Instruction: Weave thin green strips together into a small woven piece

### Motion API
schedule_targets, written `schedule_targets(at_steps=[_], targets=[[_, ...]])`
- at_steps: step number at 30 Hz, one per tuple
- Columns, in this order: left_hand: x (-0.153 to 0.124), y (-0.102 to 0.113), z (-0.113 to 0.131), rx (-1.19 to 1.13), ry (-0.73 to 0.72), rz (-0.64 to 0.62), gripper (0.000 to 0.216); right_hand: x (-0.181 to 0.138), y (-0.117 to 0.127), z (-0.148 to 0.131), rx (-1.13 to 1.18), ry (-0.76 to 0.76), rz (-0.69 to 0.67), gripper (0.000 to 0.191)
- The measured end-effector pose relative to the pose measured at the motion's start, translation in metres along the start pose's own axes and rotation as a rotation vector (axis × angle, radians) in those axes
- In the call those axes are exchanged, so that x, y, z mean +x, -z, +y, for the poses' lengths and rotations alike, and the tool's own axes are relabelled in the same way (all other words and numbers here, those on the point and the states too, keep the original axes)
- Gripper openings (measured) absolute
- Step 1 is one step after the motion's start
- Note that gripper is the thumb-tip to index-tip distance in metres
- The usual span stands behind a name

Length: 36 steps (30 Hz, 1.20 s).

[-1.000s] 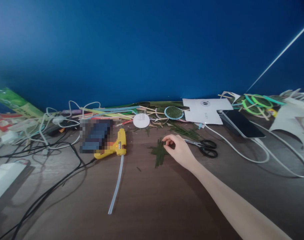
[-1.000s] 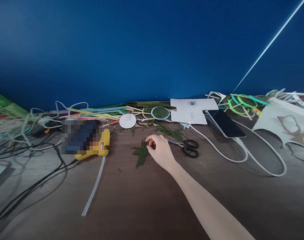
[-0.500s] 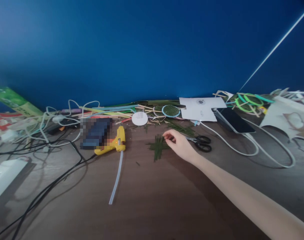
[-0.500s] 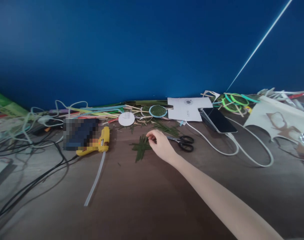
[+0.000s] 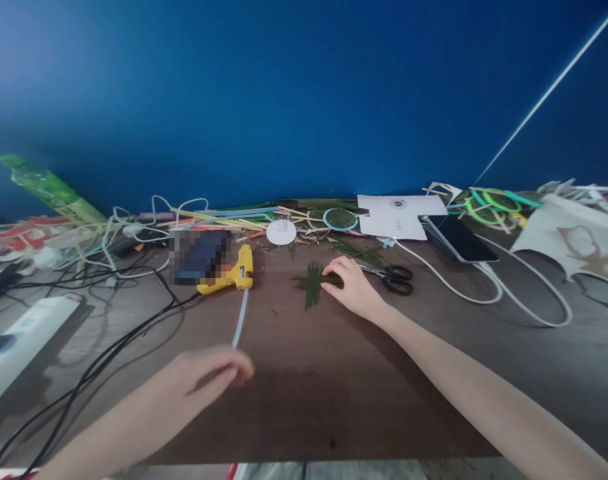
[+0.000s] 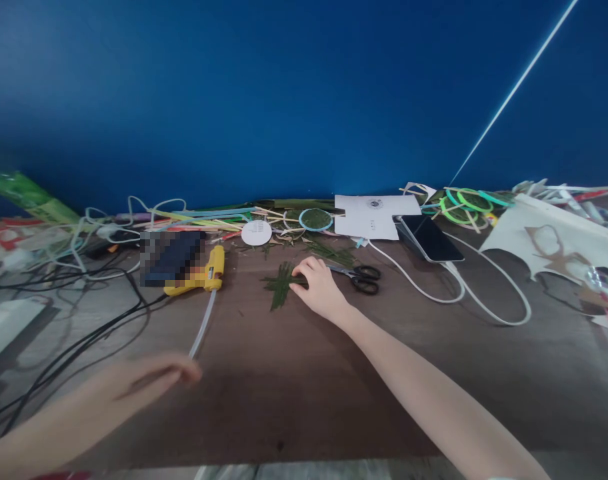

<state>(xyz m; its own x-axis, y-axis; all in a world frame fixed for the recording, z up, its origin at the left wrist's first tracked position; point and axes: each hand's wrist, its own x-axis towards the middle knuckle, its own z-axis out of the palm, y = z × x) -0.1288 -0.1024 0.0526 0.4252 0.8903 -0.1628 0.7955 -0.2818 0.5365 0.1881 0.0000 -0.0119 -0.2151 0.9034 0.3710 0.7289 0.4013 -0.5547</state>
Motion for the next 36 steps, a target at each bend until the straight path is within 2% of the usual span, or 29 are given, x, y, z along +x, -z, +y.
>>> schedule_targets(at_steps=[2,4,6,9,12,30,36], targets=[[0.051,0.008,0.029,0.021,-0.117,0.064,0.021,-0.001,0.001,-0.001,0.0,-0.004,-0.011,0.009],[0.094,0.001,0.046,0.03,-0.214,0.123,0.022,-0.001,0.001,-0.001,-0.002,-0.003,-0.014,0.009],[0.126,-0.014,0.048,0.043,-0.247,0.18,0.022,-0.002,0.002,-0.002,0.001,0.005,-0.016,0.01],[0.153,-0.035,0.039,0.094,-0.312,0.213,0.025,-0.002,0.002,-0.003,0.015,0.016,-0.031,0.011],[0.162,-0.043,0.032,0.145,-0.363,0.208,0.024,-0.002,0.003,-0.005,0.017,0.005,-0.042,0.01],[0.168,-0.044,0.027,0.152,-0.401,0.143,0.02,0.001,0.005,-0.01,0.029,-0.054,-0.142,0.012],[0.17,-0.044,0.029,0.182,-0.395,0.157,0.02,0.001,0.005,-0.01,0.004,-0.053,-0.14,0.012]])
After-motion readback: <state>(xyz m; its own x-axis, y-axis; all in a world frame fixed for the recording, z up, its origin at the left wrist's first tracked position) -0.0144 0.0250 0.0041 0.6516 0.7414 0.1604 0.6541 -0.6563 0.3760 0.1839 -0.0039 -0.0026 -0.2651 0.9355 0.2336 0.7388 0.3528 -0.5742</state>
